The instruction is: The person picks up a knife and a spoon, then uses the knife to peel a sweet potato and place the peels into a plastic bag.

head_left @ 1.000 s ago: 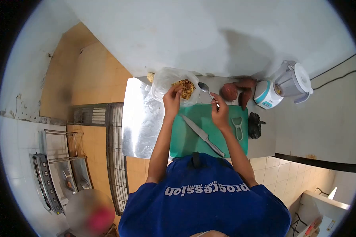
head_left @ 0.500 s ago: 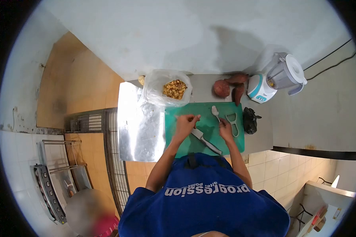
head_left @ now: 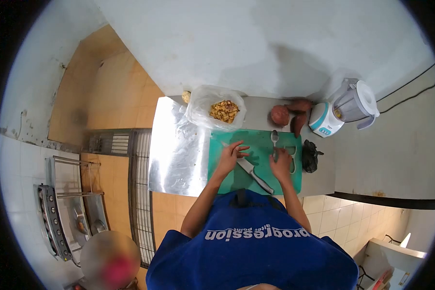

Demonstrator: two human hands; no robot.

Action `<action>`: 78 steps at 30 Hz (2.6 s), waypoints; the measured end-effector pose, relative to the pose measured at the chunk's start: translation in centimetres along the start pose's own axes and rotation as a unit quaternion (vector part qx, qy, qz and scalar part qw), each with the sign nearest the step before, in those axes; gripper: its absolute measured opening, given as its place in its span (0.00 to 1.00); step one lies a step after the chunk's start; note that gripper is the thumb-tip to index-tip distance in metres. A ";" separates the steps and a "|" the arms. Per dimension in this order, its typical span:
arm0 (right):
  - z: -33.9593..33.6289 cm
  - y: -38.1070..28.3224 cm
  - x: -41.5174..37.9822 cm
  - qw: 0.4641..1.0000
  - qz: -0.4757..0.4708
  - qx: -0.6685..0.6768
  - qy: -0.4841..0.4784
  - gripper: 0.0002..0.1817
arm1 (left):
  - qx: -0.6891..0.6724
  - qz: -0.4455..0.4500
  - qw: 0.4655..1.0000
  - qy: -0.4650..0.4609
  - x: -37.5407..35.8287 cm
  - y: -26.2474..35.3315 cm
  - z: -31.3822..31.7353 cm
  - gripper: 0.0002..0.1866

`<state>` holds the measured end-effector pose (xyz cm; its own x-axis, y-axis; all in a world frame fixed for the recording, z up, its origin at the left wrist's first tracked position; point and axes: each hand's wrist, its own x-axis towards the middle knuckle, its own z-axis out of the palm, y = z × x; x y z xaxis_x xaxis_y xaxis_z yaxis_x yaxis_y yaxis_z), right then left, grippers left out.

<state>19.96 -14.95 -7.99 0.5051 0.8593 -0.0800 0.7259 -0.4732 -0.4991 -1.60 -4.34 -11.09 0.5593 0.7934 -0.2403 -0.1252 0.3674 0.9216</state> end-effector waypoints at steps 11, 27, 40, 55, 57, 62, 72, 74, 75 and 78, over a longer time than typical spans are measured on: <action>0.8 -8.8 -1.2 0.867 -0.468 0.160 0.053 0.30 | -0.404 -0.101 0.909 0.030 0.1 4.4 8.5 0.37; -9.0 -16.1 0.6 0.586 -0.152 0.791 -0.087 0.46 | 0.327 0.342 0.880 0.047 1.5 8.4 1.6 0.26; -4.2 -4.8 1.3 0.984 -0.139 0.075 -0.076 0.25 | 0.253 0.140 0.957 0.030 -3.9 4.2 -1.1 0.15; -3.3 4.6 16.1 0.962 -0.009 0.132 0.240 0.27 | 0.175 0.077 0.980 0.061 -3.1 4.2 5.5 0.13; -4.1 4.4 17.8 0.958 -0.011 0.146 0.248 0.27 | 0.172 0.080 0.980 0.061 -2.5 3.9 6.6 0.13; -5.3 4.7 21.3 0.981 -0.122 -0.107 0.109 0.33 | 0.203 0.064 0.975 0.060 -2.7 5.0 7.9 0.13; -7.8 5.8 25.7 0.951 -0.183 -0.247 0.020 0.26 | 0.223 0.026 0.967 0.121 -4.5 2.8 9.3 0.13; -8.1 5.5 25.6 0.943 -0.193 -0.271 0.005 0.23 | 0.227 0.026 0.966 0.124 -4.6 2.6 9.8 0.14; -8.0 5.4 25.6 0.937 -0.202 -0.284 0.004 0.24 | 0.230 0.030 0.965 0.122 -4.5 2.8 10.0 0.14; -8.4 5.4 25.0 0.937 -0.213 -0.277 0.002 0.25 | 0.231 0.043 0.965 0.116 -4.0 3.4 10.5 0.13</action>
<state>40.44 2.29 -5.41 0.1158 0.9929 0.0282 0.9924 -0.1168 0.0395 4.39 -11.37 -3.77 0.3574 0.9185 -0.1692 0.2452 0.0825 0.9659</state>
